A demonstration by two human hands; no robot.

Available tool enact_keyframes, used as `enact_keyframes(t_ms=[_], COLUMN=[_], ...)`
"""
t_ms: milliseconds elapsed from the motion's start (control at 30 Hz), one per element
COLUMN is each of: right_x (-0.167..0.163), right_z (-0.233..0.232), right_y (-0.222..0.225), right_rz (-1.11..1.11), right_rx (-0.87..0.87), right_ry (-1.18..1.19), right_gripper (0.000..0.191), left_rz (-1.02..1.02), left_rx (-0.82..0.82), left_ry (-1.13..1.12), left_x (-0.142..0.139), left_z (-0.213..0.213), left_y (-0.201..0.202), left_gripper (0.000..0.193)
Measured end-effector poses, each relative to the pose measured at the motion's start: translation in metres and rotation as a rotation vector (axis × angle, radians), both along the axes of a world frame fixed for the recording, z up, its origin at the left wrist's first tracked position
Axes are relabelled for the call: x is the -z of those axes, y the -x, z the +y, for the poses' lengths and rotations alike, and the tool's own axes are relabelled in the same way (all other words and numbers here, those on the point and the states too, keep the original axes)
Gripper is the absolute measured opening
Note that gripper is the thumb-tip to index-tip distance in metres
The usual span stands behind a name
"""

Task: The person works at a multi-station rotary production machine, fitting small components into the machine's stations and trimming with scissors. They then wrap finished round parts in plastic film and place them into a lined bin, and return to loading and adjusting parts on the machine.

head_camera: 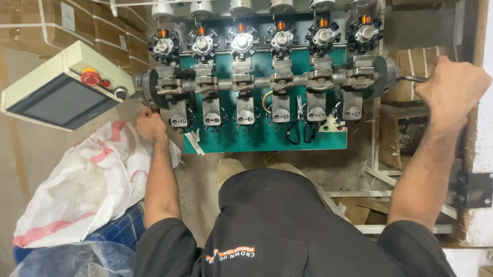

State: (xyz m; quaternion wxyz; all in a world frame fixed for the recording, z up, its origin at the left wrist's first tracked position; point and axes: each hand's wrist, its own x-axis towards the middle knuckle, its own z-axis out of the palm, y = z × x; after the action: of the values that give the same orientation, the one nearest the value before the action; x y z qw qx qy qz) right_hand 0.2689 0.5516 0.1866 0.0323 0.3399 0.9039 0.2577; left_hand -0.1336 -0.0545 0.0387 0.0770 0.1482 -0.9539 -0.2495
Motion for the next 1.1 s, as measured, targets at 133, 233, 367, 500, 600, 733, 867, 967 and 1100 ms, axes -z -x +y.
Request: enact_keyframes(t_ms=[133, 233, 367, 500, 600, 733, 867, 967, 1100], right_x=[0.022, 0.062, 0.114, 0.113, 0.092, 0.082, 0.103, 0.126, 0.146], right_z=[-0.033, -0.069, -0.093, -0.069, -0.045, -0.035, -0.074, -0.117, -0.174], right_y=[-0.026, -0.035, -0.017, 0.027, 0.057, 0.066, 0.034, 0.002, -0.008], right_rz=[0.198, 0.585, 0.917, 1.047, 1.563, 1.121, 1.416, 0.790, 0.662], right_rx=[0.099, 0.127, 0.084, 0.120, 0.204, 0.566, -0.295, -0.011, -0.040], right_ry=[0.025, -0.011, 0.384, 0.881, 1.693, 1.337, 1.500, 0.951, 0.786], right_gripper=[0.033, 0.026, 0.017, 0.020, 0.023, 0.033, 0.043, 0.030, 0.029], left_rz=[0.028, 0.186, 0.283, 0.283, 0.279, 0.158, 0.037, 0.068, 0.120], left_rx=[-0.045, -0.006, 0.038, -0.154, -0.196, -0.281, -0.203, -0.238, -0.286], left_ry=[-0.094, -0.116, -0.413, -0.859, -1.064, -1.182, -1.138, -1.187, -1.154], left_x=[0.004, 0.001, -0.010, -0.021, -0.026, -0.032, -0.035, -0.035, -0.036], left_z=[0.008, 0.009, 0.010, 0.019, 0.028, 0.025, 0.020, 0.021, 0.023], left_y=[-0.005, -0.005, -0.008, -0.016, -0.023, -0.025, -0.027, -0.028, -0.024], left_gripper=[0.026, 0.027, 0.027, 0.029, 0.028, 0.027, 0.029, 0.029, 0.029])
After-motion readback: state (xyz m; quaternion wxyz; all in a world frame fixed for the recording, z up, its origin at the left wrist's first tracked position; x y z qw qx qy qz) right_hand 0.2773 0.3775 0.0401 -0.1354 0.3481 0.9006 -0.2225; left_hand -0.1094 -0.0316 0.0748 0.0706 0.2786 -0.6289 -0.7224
